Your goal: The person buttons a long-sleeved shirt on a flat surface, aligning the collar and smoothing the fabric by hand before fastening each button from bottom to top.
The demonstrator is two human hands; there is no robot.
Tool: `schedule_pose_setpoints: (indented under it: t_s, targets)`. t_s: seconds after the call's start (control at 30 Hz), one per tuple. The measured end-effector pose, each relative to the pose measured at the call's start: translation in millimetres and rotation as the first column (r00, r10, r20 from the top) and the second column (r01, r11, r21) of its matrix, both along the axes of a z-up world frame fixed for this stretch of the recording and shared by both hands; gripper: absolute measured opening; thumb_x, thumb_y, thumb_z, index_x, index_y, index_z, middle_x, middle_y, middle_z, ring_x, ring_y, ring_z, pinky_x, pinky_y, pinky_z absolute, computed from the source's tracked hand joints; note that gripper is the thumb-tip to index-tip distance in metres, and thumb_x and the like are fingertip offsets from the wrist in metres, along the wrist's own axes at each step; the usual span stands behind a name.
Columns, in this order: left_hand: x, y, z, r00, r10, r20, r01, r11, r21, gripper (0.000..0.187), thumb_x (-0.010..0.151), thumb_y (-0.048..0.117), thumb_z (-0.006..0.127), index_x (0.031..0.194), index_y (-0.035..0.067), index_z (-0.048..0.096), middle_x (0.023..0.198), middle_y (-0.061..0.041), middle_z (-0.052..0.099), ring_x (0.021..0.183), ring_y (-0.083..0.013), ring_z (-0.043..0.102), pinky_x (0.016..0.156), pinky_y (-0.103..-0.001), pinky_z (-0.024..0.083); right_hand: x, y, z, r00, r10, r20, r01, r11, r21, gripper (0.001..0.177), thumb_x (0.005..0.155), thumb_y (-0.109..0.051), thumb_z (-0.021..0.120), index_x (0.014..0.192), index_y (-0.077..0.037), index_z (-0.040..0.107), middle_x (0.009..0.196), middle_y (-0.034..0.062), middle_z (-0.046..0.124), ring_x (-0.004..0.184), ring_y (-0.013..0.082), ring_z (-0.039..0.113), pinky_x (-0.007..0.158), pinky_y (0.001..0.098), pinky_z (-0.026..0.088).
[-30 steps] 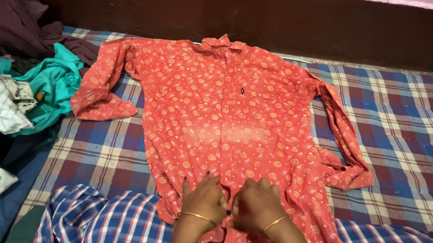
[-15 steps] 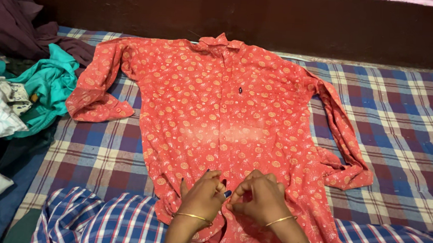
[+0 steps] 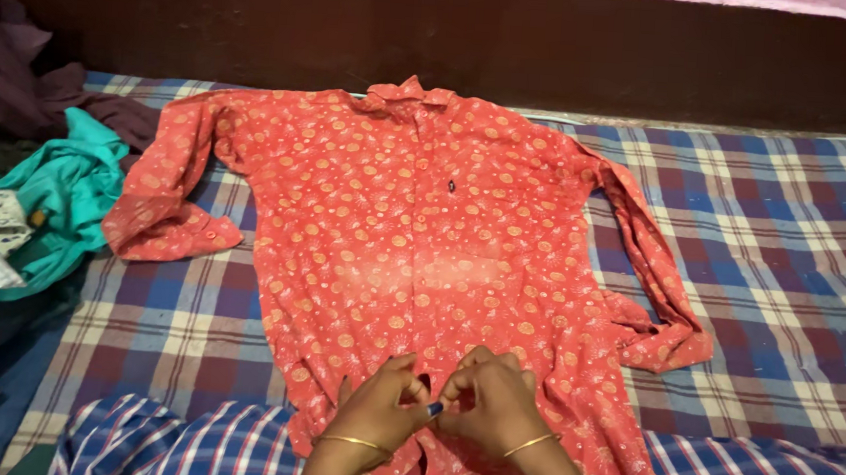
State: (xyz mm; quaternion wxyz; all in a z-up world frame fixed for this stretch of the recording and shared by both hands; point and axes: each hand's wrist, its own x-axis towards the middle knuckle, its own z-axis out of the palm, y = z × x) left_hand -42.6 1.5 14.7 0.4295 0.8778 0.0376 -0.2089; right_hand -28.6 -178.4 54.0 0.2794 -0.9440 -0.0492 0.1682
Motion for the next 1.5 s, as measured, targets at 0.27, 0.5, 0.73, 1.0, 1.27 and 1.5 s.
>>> schedule_pose_setpoints:
  t_s: [0.27, 0.5, 0.73, 1.0, 1.27, 1.5]
  targets:
    - [2.8, -4.2, -16.1, 0.998, 0.056, 0.035, -0.059, 0.990, 0.125, 0.016, 0.080, 0.028, 0.075, 0.092, 0.018, 0.070, 0.148, 0.002, 0.055, 0.139, -0.0165, 0.052, 0.123, -0.064, 0.004, -0.3, 7.2, 4.1, 0.999, -0.013, 0.037, 0.012, 0.999, 0.035, 0.025, 0.058, -0.033, 0.095, 0.077, -0.025, 0.079, 0.088, -0.0078, 0.064, 0.102, 0.0186, 0.052, 0.093, 0.0397, 0.034]
    - [4.6, -4.4, -8.1, 0.999, 0.045, 0.005, -0.046, 0.995, 0.092, 0.009, 0.087, 0.021, 0.064, 0.089, 0.015, 0.070, 0.144, 0.005, 0.057, 0.133, -0.0181, 0.056, 0.120, -0.067, 0.010, 1.7, 3.9, 3.4, 0.998, -0.041, 0.044, 0.037, 0.997, 0.074, 0.026, 0.056, -0.032, 0.096, 0.075, -0.024, 0.080, 0.091, -0.0076, 0.064, 0.103, 0.0193, 0.049, 0.095, 0.0378, 0.033]
    - [3.9, -1.3, 6.4, 0.999, 0.012, -0.042, -0.008, 0.995, 0.098, 0.019, 0.084, 0.031, 0.075, 0.094, 0.015, 0.069, 0.136, 0.006, 0.060, 0.121, -0.0193, 0.063, 0.119, -0.062, 0.016, -1.4, 4.8, -2.3, 1.000, -0.022, -0.007, 0.023, 0.996, 0.081, 0.021, 0.064, -0.029, 0.091, 0.075, -0.022, 0.075, 0.096, -0.0058, 0.061, 0.106, 0.0184, 0.049, 0.095, 0.0391, 0.034]
    - [5.6, 4.5, 4.0, 0.987, 0.139, 0.086, -0.130, 0.986, -0.107, 0.017, 0.075, 0.017, 0.081, 0.088, 0.008, 0.074, 0.138, -0.003, 0.061, 0.102, -0.0216, 0.075, 0.086, -0.032, 0.057, 1.2, -1.9, -25.4, 0.993, -0.098, -0.062, 0.108, 0.979, 0.174, 0.009, 0.071, -0.025, 0.081, 0.075, -0.019, 0.075, 0.095, -0.0065, 0.069, 0.105, 0.0183, 0.051, 0.097, 0.0367, 0.034]
    - [5.7, -2.3, 1.5, 0.986, 0.147, 0.081, -0.127, 0.969, -0.212, 0.016, 0.076, 0.013, 0.080, 0.088, 0.005, 0.074, 0.142, -0.006, 0.061, 0.110, -0.0202, 0.073, 0.085, -0.031, 0.060, 6.1, -5.8, -18.7, 0.995, -0.103, 0.000, 0.102, 0.984, 0.143, 0.015, 0.068, -0.022, 0.082, 0.082, -0.019, 0.078, 0.091, -0.0020, 0.071, 0.097, 0.0200, 0.059, 0.089, 0.0367, 0.045]
    - [9.7, 0.6, 3.3, 0.985, 0.120, 0.128, -0.091, 0.972, -0.215, 0.013, 0.075, 0.009, 0.079, 0.087, 0.004, 0.076, 0.139, -0.008, 0.063, 0.108, -0.0226, 0.072, 0.085, -0.033, 0.057, 2.8, -6.2, -27.5, 0.802, -0.152, -0.577, 0.547, 0.576, 0.608, 0.006, 0.082, 0.000, 0.071, 0.085, -0.004, 0.074, 0.067, 0.0060, 0.062, 0.051, 0.0165, 0.050, 0.046, 0.0322, 0.036]
